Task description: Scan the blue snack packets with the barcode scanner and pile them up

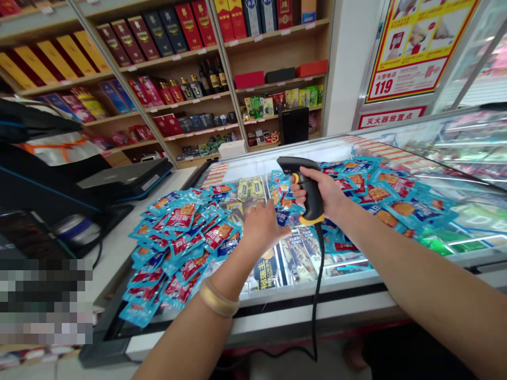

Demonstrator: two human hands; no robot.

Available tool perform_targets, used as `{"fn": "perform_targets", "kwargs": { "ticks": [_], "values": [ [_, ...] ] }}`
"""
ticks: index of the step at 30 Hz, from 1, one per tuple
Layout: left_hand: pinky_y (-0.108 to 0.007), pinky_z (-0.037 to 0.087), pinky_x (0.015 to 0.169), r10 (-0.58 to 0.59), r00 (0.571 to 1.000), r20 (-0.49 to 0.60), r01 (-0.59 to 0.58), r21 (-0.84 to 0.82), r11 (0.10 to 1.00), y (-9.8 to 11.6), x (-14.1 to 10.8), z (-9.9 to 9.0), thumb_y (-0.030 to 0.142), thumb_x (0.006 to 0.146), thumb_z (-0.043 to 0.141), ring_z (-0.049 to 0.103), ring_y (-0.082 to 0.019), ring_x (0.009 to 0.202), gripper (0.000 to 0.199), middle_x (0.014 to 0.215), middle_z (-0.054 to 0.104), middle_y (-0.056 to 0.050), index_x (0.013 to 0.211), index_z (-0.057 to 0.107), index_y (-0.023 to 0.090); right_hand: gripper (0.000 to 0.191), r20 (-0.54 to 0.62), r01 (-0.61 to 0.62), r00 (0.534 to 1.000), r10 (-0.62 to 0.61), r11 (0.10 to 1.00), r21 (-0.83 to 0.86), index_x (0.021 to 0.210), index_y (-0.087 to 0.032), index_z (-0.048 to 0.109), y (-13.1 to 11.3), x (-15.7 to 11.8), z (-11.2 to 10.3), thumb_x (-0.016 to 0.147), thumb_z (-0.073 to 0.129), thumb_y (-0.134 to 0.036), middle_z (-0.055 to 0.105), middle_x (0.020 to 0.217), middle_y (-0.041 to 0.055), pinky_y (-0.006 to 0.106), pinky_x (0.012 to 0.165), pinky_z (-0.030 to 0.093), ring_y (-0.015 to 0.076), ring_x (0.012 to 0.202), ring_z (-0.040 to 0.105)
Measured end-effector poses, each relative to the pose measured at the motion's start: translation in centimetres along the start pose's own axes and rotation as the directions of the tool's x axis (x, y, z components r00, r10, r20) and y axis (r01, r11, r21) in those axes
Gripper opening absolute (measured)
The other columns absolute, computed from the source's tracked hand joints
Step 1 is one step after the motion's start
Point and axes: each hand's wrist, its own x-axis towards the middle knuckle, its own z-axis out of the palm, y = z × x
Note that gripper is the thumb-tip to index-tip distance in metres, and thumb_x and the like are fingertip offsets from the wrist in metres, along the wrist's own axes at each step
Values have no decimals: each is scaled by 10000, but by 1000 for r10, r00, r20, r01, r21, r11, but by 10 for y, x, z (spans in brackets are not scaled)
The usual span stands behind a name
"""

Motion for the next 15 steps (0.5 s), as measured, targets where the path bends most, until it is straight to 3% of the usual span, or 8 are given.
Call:
{"fn": "perform_targets", "kwargs": {
  "ticks": [5,8,11,15],
  "values": [
    [-317,450,819,17,1000,-13,-19,-176,984,-11,1,-8,125,454,830,590,-286,948,574,739,558,-9,985,641,233,210,26,11,1000,-10,1000,-24,816,-168,543,3,-1,1,930,542,-345,508,593,0,169,395,410,81,442,411],
    [-253,423,655,-100,995,-3,92,-377,922,-14,7,-15,109,478,821,548,-161,695,574,741,572,13,1019,670,222,212,22,15,1000,-15,999,-30,820,-168,546,2,-1,0,926,550,-351,518,607,4,170,396,410,79,443,410],
    [-233,418,613,-267,962,62,244,-639,730,-10,15,-25,138,558,781,514,-107,611,452,736,591,11,991,672,202,213,24,33,999,-32,999,-22,824,-171,548,1,-2,0,925,554,-358,509,604,0,170,398,410,80,444,405],
    [-318,532,690,-303,919,253,347,-884,313,-5,21,-38,271,707,626,602,-151,681,165,766,643,-21,850,618,189,212,19,42,999,-42,998,-37,833,-166,557,1,-3,1,930,542,-353,506,610,0,171,396,407,80,447,413]
  ]
}}
